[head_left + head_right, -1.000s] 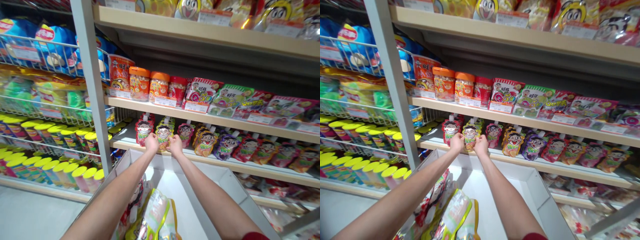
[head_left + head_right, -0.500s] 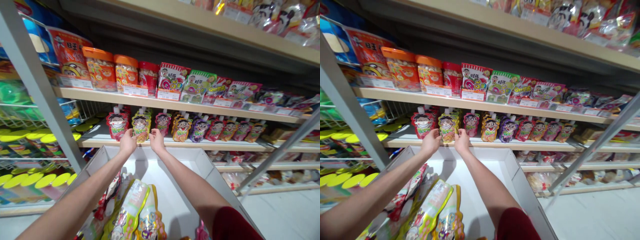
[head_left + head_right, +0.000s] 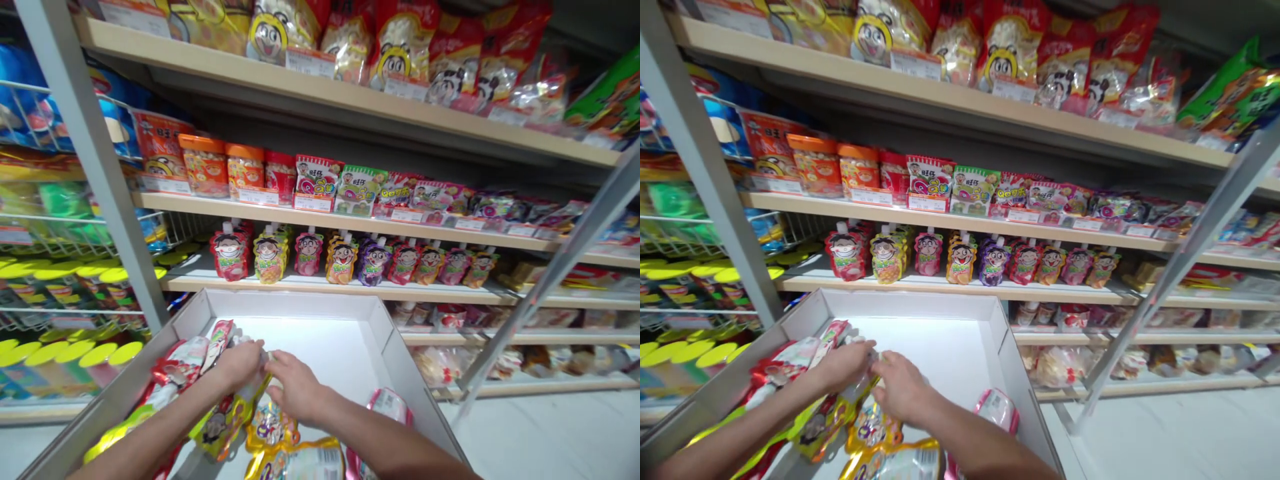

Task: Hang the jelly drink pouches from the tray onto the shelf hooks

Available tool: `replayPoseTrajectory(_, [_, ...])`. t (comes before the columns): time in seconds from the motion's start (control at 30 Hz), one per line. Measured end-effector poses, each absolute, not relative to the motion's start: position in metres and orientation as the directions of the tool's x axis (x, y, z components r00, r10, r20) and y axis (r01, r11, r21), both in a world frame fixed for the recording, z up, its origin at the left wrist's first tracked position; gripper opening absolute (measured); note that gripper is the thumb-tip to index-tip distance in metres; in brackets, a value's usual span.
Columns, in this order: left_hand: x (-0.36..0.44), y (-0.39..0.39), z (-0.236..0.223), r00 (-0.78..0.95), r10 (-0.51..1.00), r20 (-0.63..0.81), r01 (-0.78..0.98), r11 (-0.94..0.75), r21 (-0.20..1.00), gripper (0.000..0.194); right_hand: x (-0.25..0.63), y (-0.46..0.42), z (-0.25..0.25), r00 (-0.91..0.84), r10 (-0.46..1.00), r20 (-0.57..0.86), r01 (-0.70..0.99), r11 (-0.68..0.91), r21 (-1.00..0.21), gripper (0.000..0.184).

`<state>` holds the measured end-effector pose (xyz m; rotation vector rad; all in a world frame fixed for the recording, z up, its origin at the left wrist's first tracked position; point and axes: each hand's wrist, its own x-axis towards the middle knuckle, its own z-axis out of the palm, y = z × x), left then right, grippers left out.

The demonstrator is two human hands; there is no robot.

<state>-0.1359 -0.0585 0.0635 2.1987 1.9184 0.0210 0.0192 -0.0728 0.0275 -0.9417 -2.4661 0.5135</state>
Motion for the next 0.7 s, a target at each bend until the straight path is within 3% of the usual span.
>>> replayPoseTrajectory(0.13, [-0.134, -0.063, 0.055, 0.133, 0.989, -0.068, 0.942, -0.105, 0.319, 0.039, 0.021, -0.077, 0.024, -0.68, 0.696, 0.231, 0.564, 0.698, -0.441, 0.042])
replayPoseTrajectory(0.3, [-0.139, -0.061, 0.05, -0.051, 0.999, -0.004, 0.838, 0.045, 0.543, 0.03, 0.023, -0.078, 0.022, -0.682, 0.696, 0.224, 0.588, 0.705, -0.397, 0.045])
replayPoseTrajectory(0.47, [-0.138, -0.058, 0.052, -0.176, 0.979, -0.104, 0.689, 0.198, 0.698, 0.022, 0.027, -0.078, 0.029, -0.707, 0.664, 0.243, 0.582, 0.742, -0.333, 0.046])
replayPoseTrajectory(0.7, [-0.117, -0.046, 0.049, -0.116, 0.951, -0.288, 0.416, 0.31, 0.855, 0.035, 0.054, -0.077, 0.042, -0.734, 0.649, 0.202, 0.585, 0.754, -0.299, 0.049])
